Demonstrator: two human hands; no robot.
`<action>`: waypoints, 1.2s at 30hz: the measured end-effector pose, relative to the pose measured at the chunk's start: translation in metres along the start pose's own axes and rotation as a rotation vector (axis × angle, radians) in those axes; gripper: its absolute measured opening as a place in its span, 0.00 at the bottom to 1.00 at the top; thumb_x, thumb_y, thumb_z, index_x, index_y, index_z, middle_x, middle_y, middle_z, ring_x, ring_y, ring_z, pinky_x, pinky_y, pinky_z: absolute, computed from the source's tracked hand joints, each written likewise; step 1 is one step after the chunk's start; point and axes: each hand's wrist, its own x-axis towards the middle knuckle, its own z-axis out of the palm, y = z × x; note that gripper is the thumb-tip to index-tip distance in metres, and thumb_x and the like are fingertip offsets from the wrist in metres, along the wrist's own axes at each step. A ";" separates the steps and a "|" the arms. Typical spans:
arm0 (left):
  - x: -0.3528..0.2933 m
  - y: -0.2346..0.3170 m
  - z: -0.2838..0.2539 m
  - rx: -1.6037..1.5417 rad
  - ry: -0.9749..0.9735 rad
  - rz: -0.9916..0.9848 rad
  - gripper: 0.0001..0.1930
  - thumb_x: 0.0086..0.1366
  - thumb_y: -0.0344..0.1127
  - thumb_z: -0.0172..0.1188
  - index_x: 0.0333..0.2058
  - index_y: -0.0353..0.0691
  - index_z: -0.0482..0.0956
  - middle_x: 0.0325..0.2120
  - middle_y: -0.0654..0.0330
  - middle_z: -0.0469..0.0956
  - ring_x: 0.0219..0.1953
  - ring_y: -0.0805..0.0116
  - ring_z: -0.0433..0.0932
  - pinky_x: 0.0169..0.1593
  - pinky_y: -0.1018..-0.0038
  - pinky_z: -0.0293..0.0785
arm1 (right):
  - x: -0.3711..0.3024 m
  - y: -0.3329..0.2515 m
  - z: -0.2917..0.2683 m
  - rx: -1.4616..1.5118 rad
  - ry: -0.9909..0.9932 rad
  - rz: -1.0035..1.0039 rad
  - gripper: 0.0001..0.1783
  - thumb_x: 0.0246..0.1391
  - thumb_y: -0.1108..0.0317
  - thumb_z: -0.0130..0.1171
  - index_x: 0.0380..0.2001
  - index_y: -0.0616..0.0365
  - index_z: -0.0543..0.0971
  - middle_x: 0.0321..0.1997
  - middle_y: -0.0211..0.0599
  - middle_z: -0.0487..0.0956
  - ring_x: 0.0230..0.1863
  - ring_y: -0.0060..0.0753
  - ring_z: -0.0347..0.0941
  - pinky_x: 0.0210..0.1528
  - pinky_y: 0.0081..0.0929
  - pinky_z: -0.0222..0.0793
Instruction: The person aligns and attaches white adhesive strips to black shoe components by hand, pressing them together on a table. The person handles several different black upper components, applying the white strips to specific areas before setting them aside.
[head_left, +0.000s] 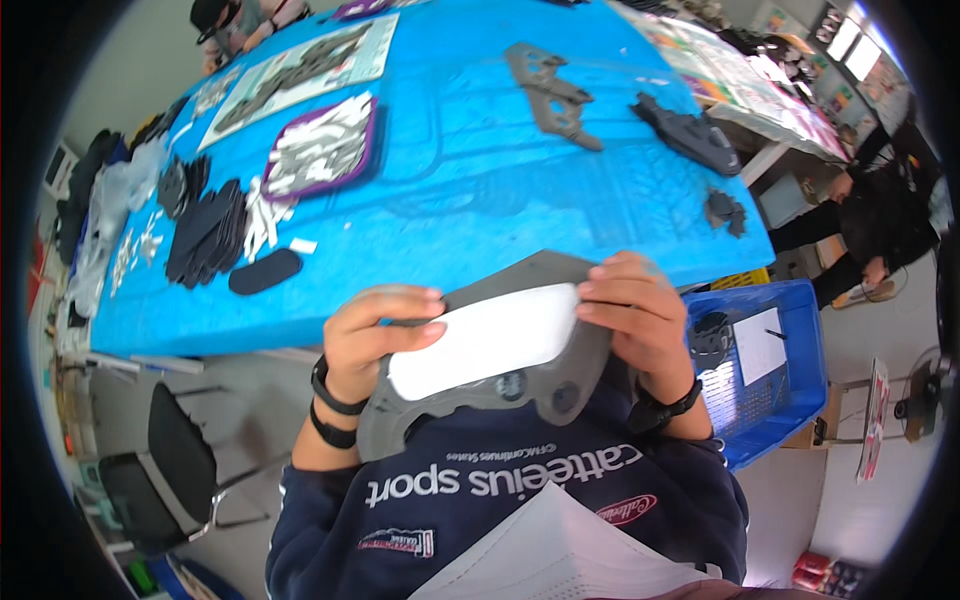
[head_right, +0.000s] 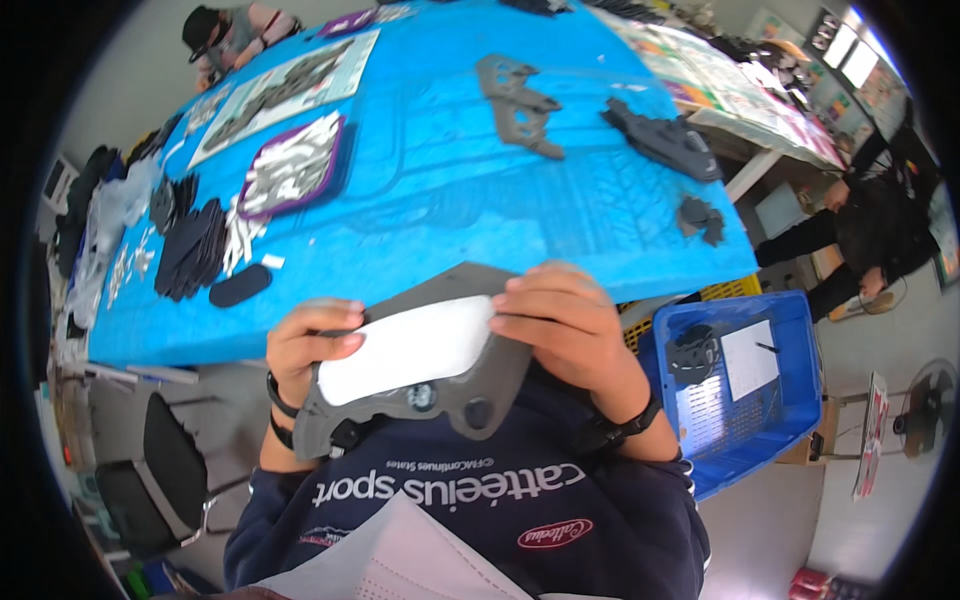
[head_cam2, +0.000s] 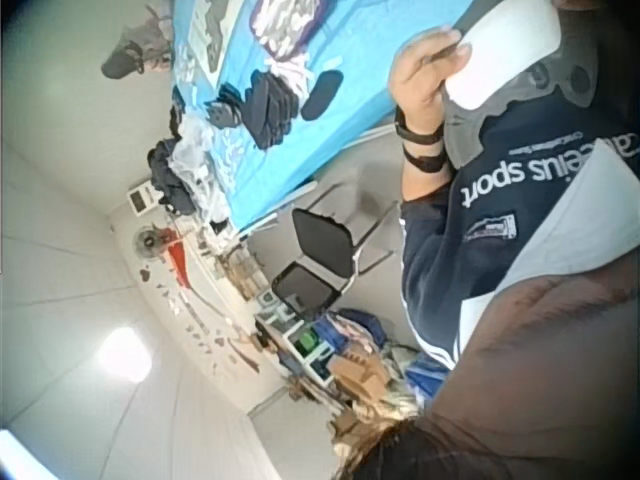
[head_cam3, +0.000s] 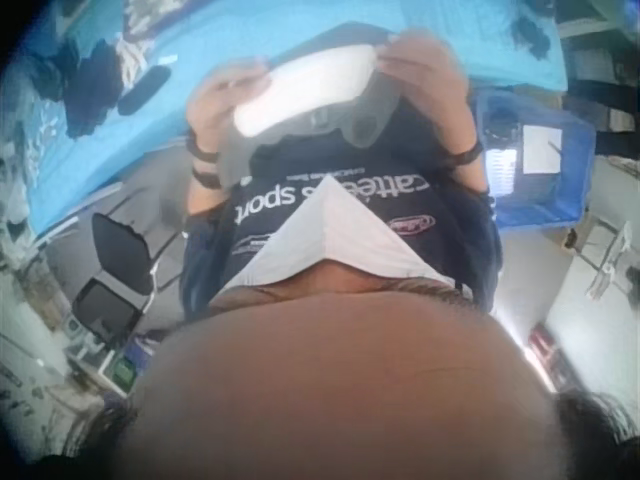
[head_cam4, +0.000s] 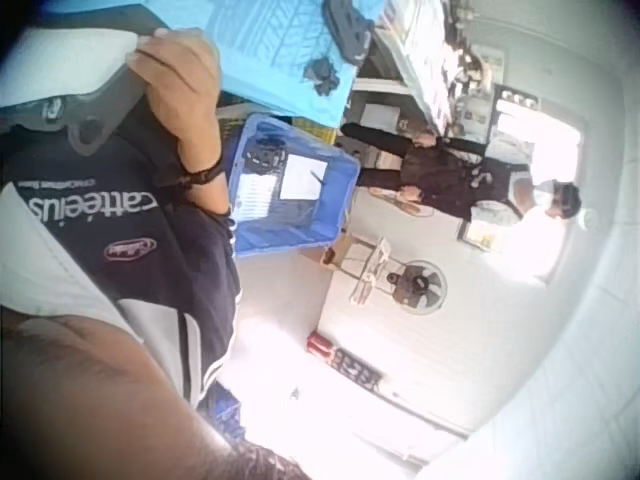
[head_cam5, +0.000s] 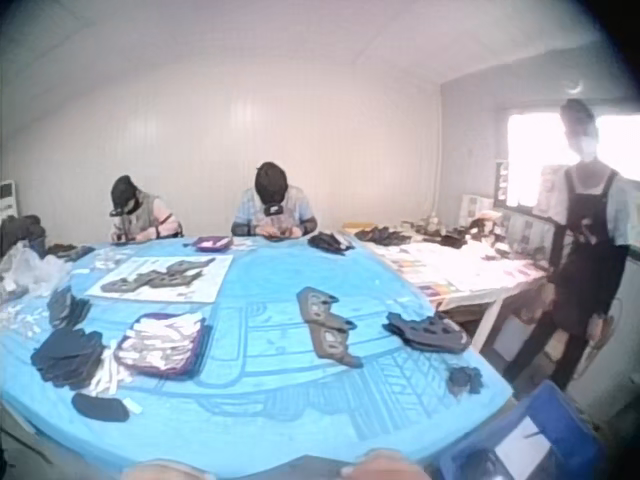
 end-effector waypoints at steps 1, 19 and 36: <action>0.000 -0.001 0.000 0.001 -0.006 0.020 0.08 0.49 0.25 0.65 0.31 0.36 0.83 0.36 0.53 0.81 0.40 0.56 0.81 0.42 0.68 0.78 | 0.001 -0.001 0.003 -0.098 0.008 -0.026 0.14 0.38 0.79 0.62 0.33 0.55 0.83 0.41 0.32 0.82 0.47 0.35 0.75 0.50 0.35 0.70; 0.005 -0.027 0.009 0.185 -0.111 0.097 0.08 0.52 0.30 0.60 0.32 0.41 0.83 0.36 0.59 0.81 0.42 0.61 0.79 0.47 0.66 0.74 | -0.008 0.017 0.018 -0.429 0.063 -0.038 0.09 0.42 0.68 0.61 0.30 0.51 0.83 0.37 0.27 0.83 0.43 0.33 0.74 0.47 0.33 0.65; -0.005 -0.047 0.038 -0.603 0.045 -0.495 0.59 0.44 0.33 0.77 0.66 0.45 0.38 0.65 0.45 0.54 0.65 0.51 0.57 0.67 0.58 0.49 | -0.010 0.102 -0.066 0.498 0.802 0.867 0.27 0.47 0.70 0.69 0.50 0.63 0.70 0.44 0.37 0.77 0.44 0.31 0.74 0.45 0.27 0.71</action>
